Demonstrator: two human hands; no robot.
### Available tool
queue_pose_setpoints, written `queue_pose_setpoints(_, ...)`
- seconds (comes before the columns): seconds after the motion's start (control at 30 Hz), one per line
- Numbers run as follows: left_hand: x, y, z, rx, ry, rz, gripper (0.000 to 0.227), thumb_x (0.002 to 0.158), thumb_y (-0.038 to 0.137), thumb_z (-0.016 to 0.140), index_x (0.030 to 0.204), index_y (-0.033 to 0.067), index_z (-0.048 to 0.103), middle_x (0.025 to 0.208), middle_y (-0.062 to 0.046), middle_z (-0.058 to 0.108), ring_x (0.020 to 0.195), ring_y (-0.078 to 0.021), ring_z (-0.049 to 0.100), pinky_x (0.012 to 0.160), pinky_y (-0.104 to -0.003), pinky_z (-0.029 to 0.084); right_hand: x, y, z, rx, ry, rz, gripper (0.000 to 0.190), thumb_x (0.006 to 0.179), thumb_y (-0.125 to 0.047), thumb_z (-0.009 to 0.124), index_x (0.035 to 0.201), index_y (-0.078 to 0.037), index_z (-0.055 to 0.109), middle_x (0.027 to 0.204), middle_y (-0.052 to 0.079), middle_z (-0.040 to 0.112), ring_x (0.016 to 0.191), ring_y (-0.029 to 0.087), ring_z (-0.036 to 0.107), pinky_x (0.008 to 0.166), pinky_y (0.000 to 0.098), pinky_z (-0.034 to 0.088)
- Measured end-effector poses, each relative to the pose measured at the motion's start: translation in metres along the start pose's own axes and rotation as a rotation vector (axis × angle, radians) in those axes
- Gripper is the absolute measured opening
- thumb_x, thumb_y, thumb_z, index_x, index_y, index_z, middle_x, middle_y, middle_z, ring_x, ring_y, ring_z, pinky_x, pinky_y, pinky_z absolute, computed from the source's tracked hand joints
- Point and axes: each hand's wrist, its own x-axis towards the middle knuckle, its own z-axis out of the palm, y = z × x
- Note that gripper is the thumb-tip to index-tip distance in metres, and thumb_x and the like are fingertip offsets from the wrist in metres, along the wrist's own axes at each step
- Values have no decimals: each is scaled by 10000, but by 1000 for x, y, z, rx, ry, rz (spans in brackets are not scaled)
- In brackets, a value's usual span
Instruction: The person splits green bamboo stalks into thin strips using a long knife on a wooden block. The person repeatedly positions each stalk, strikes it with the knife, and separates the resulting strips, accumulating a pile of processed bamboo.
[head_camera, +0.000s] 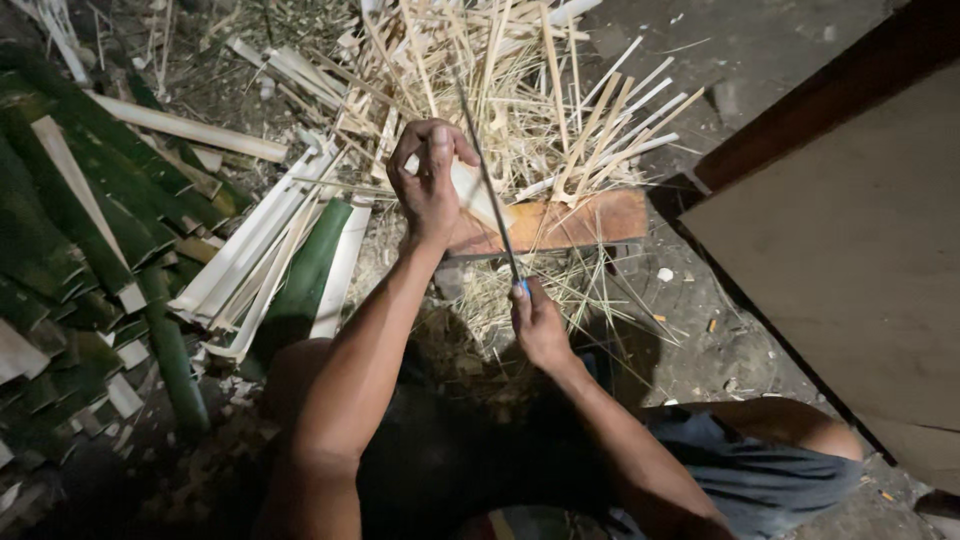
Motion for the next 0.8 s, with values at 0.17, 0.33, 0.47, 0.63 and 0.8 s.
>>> queue_pose_setpoints(0.17,5,-6,-12,52,22,5,325,1112,299,530,931,37,597,727,-51,619,635,-165,645,634,-347,552,45,41,-6,-319,46,103,476,1090,-445,439,1094,-3,616,774,189,599,698,323,563,647,467,462)
queue_pose_setpoints(0.33,16,-3,-14,-4,-148,-20,451,1031,473,544,853,63,604,700,-35,647,621,-150,671,606,-336,580,35,33,-37,-260,5,47,436,1117,-398,448,1053,-8,633,780,142,580,707,293,530,641,459,432)
queue_pose_setpoints(0.47,12,-1,-16,-38,-281,-119,486,1009,504,590,814,59,607,715,-57,669,637,-157,647,622,-336,525,-2,21,-28,-18,-14,-92,345,1106,-330,465,1057,-22,611,708,44,557,650,155,494,591,369,436)
queue_pose_setpoints(0.63,8,7,-11,-137,-231,-150,429,1013,448,621,834,59,597,721,-84,637,663,-180,646,669,-365,561,28,65,-22,-176,30,48,359,1090,-349,454,1043,-33,617,678,30,556,616,143,487,562,358,420)
queue_pose_setpoints(0.8,14,17,-9,266,-182,185,338,1063,367,559,1132,39,520,935,-164,603,819,-267,636,753,-415,582,52,89,-42,-426,-37,149,399,1084,-392,441,1016,-36,610,655,30,536,599,142,476,546,359,415)
